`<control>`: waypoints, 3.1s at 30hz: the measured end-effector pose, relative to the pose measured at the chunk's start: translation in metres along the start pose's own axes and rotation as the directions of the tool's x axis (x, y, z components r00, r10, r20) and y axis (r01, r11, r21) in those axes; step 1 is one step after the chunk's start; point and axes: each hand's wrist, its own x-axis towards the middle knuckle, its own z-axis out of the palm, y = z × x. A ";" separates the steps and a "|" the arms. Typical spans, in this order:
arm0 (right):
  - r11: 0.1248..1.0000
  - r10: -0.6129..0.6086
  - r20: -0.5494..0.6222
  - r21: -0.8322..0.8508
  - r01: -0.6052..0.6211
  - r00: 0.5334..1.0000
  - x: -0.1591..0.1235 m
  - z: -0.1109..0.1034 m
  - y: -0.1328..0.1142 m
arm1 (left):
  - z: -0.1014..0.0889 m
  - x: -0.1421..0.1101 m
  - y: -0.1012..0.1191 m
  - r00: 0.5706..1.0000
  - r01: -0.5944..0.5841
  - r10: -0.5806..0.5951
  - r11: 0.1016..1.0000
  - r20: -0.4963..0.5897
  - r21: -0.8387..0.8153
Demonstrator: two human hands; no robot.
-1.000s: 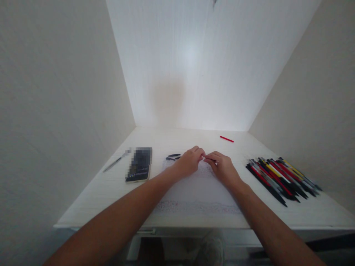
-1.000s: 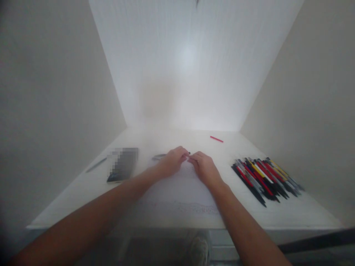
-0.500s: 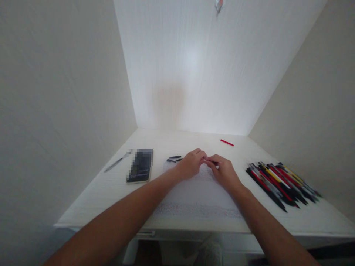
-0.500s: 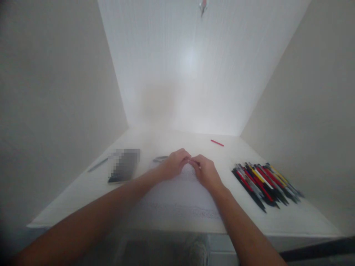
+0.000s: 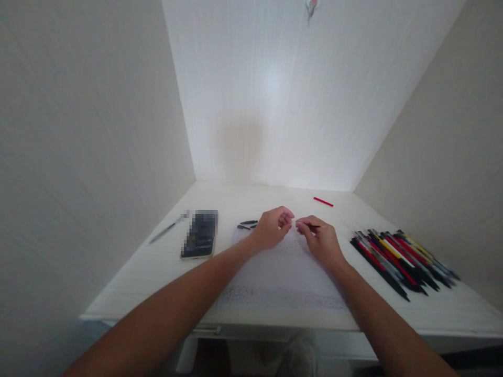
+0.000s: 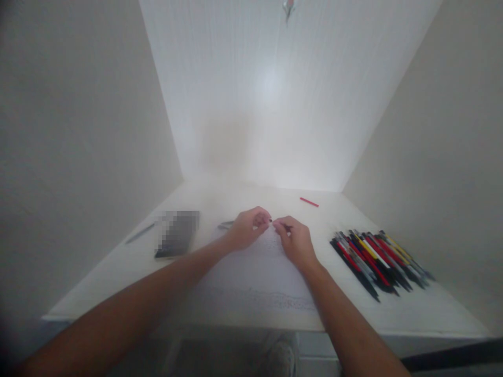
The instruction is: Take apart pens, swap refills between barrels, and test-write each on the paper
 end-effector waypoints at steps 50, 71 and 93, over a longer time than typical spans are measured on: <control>0.994 0.063 -0.062 -0.091 -0.068 0.996 0.010 -0.006 0.022 | 0.005 -0.007 -0.001 0.993 0.114 -0.115 0.972 -0.009 0.207; 0.355 0.538 0.234 -0.934 0.034 0.810 0.137 -0.021 0.135 | 0.018 -0.012 -0.013 0.997 0.023 -0.041 0.962 0.061 0.273; 0.457 -0.057 0.503 -0.754 0.471 0.862 0.022 -0.015 0.018 | 0.019 -0.010 -0.009 0.994 -0.091 0.067 0.938 0.083 0.336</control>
